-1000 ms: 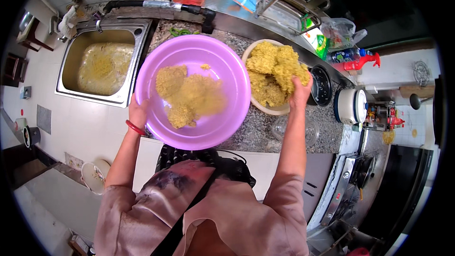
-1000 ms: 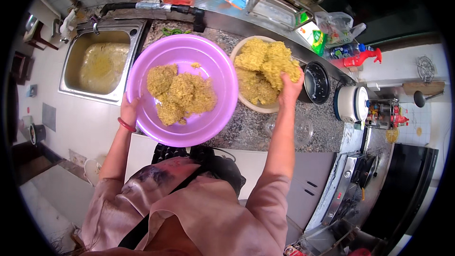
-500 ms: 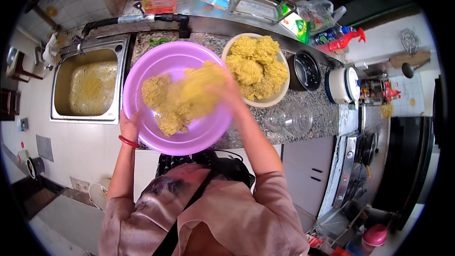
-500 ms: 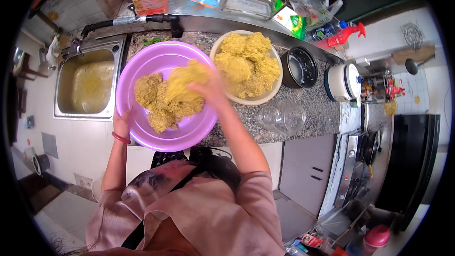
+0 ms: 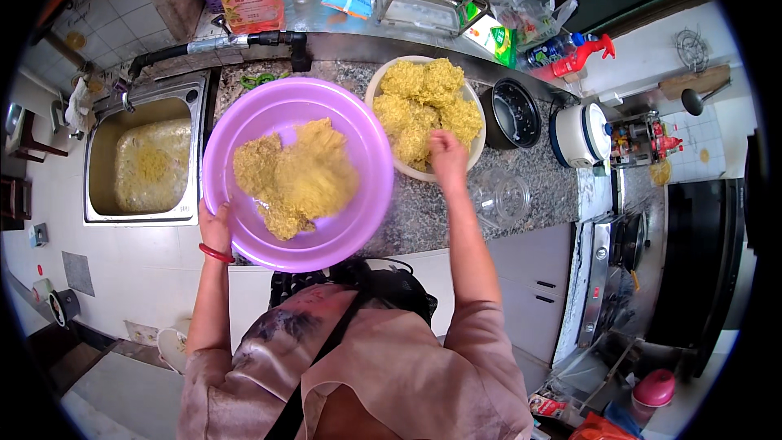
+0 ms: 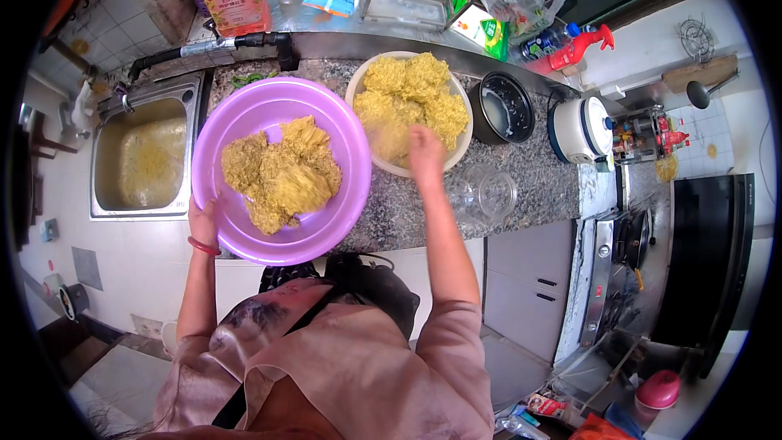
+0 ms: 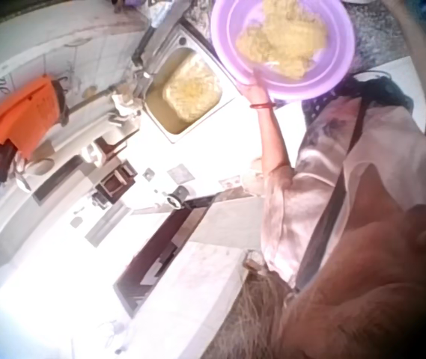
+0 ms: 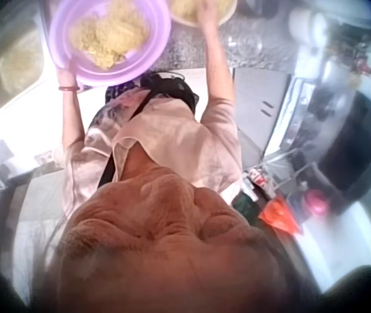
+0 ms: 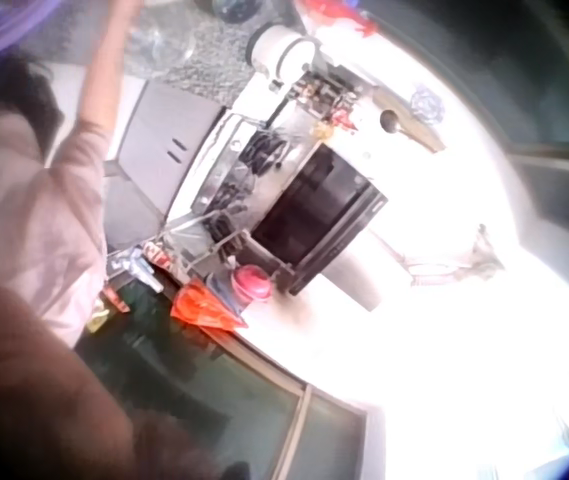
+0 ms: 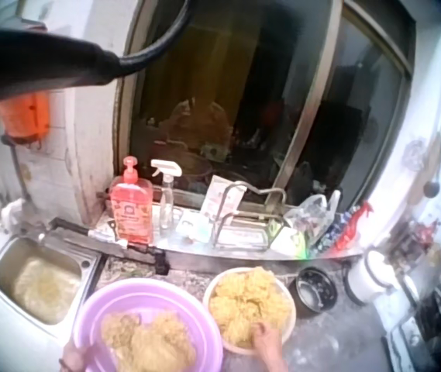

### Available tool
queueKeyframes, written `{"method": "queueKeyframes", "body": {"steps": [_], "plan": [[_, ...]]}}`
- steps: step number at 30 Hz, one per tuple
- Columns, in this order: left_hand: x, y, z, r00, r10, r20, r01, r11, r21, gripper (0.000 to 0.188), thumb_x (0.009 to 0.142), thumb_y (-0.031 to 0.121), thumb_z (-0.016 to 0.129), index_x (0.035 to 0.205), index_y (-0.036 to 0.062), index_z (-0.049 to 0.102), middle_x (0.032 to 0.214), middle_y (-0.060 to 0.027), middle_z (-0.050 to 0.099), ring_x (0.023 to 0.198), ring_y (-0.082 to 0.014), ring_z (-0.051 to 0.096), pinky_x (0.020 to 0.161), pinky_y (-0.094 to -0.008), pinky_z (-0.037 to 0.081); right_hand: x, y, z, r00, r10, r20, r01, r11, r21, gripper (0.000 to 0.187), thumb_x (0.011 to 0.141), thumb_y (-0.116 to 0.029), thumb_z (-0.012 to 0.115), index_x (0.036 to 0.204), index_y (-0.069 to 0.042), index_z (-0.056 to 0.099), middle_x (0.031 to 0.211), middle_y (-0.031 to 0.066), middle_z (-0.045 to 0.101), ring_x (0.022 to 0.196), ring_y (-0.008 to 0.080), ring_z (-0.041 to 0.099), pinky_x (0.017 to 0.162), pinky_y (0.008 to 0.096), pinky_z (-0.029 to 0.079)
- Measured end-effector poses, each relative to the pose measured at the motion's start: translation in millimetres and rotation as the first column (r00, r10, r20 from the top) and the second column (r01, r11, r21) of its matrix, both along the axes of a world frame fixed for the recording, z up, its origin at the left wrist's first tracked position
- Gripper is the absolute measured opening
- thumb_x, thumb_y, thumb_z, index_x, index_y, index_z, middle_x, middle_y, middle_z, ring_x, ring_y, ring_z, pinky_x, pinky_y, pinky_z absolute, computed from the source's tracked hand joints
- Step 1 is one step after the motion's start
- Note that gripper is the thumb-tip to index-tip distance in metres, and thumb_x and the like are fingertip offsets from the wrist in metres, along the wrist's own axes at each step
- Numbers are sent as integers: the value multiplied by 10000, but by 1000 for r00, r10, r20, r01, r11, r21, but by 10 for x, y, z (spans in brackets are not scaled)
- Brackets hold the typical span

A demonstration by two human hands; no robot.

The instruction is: The person washes a yellow dough-like substance in a pink basin filled with water. They repeatedly knead and squeeze the mixture, then pour the cloudy water into the sink. The person refills the basin with fresh water and continues washing the dough by hand.

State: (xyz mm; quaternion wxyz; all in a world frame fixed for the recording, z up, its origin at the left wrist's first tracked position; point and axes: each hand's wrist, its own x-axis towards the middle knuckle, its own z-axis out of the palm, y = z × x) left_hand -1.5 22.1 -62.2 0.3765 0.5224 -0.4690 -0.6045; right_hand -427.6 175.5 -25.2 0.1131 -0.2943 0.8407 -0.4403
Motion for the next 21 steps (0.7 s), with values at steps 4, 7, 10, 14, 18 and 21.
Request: {"method": "queueKeyframes", "body": {"steps": [4,7,10,14,18,21], "plan": [[33,13,-6,1000,13,27,-12,1000,-28,293,835,11,482,1125,-19,453,991,-100,558,870,-168,546,783,-292,447,-303,123,118,812,349,-468,-32,827,562,443,693,-133,686,1120,-166,574,1080,121,545,870,324,588,762,388,490],[109,8,-135,999,7,38,-5,998,-58,324,843,26,485,1163,-22,454,991,-90,567,857,-159,555,751,-278,462,-181,16,218,766,510,-391,-20,627,779,641,648,-166,705,1238,-251,471,1165,147,425,892,370,558,747,413,493],[90,4,-98,999,14,38,-12,999,-44,331,837,8,471,1166,-25,453,1007,-102,570,867,-170,564,763,-284,467,-112,-139,52,711,560,-425,145,474,869,464,757,-170,586,1199,-245,466,1083,190,418,841,356,571,652,394,503],[54,15,-43,1000,21,0,-21,1000,-23,330,821,10,473,1148,-28,460,991,-106,573,862,-176,574,772,-293,471,-299,-240,-349,606,611,-510,308,410,858,279,832,-177,477,1109,-185,508,1053,206,418,805,337,583,617,367,485],[40,22,-22,999,45,29,-44,998,-40,320,802,32,485,1116,-27,480,955,-95,577,841,-159,562,748,-286,463,-302,-215,-316,680,530,-507,191,540,820,233,814,-154,498,1038,-169,556,1032,194,423,772,346,584,629,396,495],[13,40,43,1000,29,5,-29,999,-28,330,799,42,487,1123,-24,483,968,-102,584,852,-161,566,748,-289,467,-282,-186,-192,711,459,-533,138,652,745,219,768,-131,552,983,-157,583,1006,185,423,750,359,579,656,423,500]]}}
